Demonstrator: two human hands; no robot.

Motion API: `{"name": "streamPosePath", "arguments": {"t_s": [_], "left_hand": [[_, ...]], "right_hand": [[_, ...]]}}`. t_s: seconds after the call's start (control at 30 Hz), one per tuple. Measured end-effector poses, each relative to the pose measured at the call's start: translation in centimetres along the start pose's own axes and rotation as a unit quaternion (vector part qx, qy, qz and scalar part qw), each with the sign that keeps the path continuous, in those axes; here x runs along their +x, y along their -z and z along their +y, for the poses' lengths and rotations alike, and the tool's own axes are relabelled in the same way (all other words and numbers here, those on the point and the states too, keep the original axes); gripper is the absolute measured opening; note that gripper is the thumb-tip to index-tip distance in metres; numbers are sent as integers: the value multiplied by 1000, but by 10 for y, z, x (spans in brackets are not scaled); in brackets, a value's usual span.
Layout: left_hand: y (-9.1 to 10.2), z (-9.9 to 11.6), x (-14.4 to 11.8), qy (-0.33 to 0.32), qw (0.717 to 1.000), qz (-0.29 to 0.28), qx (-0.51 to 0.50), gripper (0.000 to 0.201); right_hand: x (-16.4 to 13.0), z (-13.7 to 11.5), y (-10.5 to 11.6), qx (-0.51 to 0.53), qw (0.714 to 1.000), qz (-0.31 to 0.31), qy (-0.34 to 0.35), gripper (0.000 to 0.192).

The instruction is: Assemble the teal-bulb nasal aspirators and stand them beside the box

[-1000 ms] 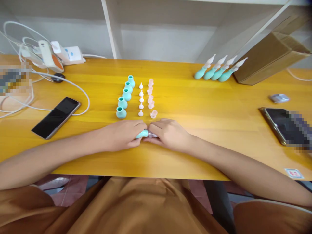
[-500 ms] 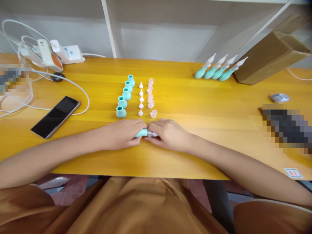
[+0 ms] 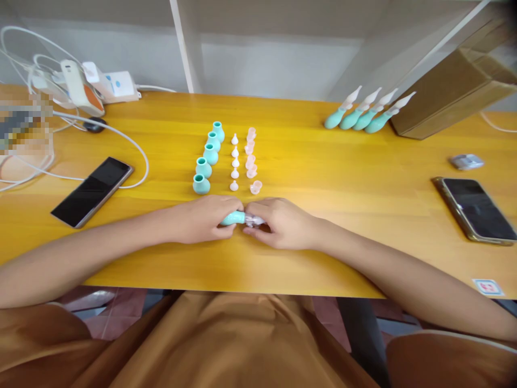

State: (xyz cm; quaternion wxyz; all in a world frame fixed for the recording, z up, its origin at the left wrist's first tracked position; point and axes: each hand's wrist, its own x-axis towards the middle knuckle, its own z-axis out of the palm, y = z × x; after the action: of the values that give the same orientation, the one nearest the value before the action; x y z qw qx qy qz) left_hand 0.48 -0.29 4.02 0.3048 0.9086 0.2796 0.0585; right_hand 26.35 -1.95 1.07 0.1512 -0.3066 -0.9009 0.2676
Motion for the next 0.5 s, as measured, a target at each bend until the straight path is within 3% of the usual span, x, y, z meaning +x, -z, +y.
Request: {"name": "streamPosePath", "arguments": {"t_s": [0.5], "left_hand": [[0, -4, 1, 18, 1000, -1, 7, 5]], "right_hand": [[1, 2, 5, -1, 1000, -21, 13, 13]]}}
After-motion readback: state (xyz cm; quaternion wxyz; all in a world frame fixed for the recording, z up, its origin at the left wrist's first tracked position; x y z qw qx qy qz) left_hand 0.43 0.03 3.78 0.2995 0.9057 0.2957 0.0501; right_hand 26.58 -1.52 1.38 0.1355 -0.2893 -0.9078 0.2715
